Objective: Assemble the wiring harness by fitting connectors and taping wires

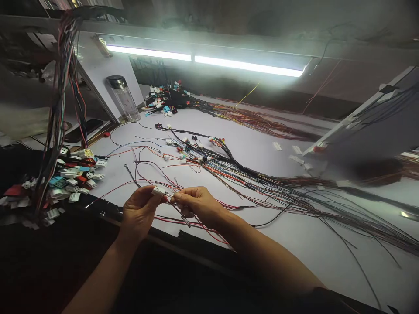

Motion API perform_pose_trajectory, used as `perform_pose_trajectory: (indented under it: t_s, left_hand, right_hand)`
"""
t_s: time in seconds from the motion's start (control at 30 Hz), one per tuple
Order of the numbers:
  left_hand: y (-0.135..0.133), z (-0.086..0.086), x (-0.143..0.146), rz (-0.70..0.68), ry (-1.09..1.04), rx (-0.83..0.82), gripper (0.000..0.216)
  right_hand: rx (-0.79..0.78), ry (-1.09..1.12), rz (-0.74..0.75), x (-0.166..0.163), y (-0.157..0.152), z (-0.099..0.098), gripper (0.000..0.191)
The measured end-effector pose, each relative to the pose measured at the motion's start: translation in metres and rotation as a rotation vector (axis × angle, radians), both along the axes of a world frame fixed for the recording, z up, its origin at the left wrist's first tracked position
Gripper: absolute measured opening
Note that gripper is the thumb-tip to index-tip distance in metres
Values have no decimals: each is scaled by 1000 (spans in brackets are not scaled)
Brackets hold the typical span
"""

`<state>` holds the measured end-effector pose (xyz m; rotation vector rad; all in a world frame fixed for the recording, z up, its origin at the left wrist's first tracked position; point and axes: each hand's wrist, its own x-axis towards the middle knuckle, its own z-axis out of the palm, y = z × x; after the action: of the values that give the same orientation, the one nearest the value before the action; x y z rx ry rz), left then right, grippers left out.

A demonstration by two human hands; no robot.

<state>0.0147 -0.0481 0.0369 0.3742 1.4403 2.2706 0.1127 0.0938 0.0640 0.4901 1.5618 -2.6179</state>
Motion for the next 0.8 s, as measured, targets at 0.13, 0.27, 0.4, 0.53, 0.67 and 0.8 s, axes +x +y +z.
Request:
perform_pose_trajectory:
  t_s: [0.13, 0.27, 0.4, 0.53, 0.67, 0.8]
  left_hand:
    - [1, 2, -1, -14, 28, -7, 28]
    - [3, 4, -2, -14, 45, -29, 28]
    - [5, 2, -2, -17, 49, -29, 29]
    - [5, 0, -3, -33, 50, -15, 33]
    - [5, -3, -5, -70, 45, -6, 29]
    - [6, -11, -7, -120, -2, 28, 28]
  right_hand:
    - [-2, -3, -8, 0, 0, 1, 28]
    - [33, -31, -27, 0, 1, 5, 22]
    - [101, -51, -48, -2, 2, 8, 19]
    - [156, -39, -50, -1, 2, 9, 19]
    - [186, -24, -32, 2, 3, 8, 20]
    - [229, -52, -17, 5, 3, 10, 22]
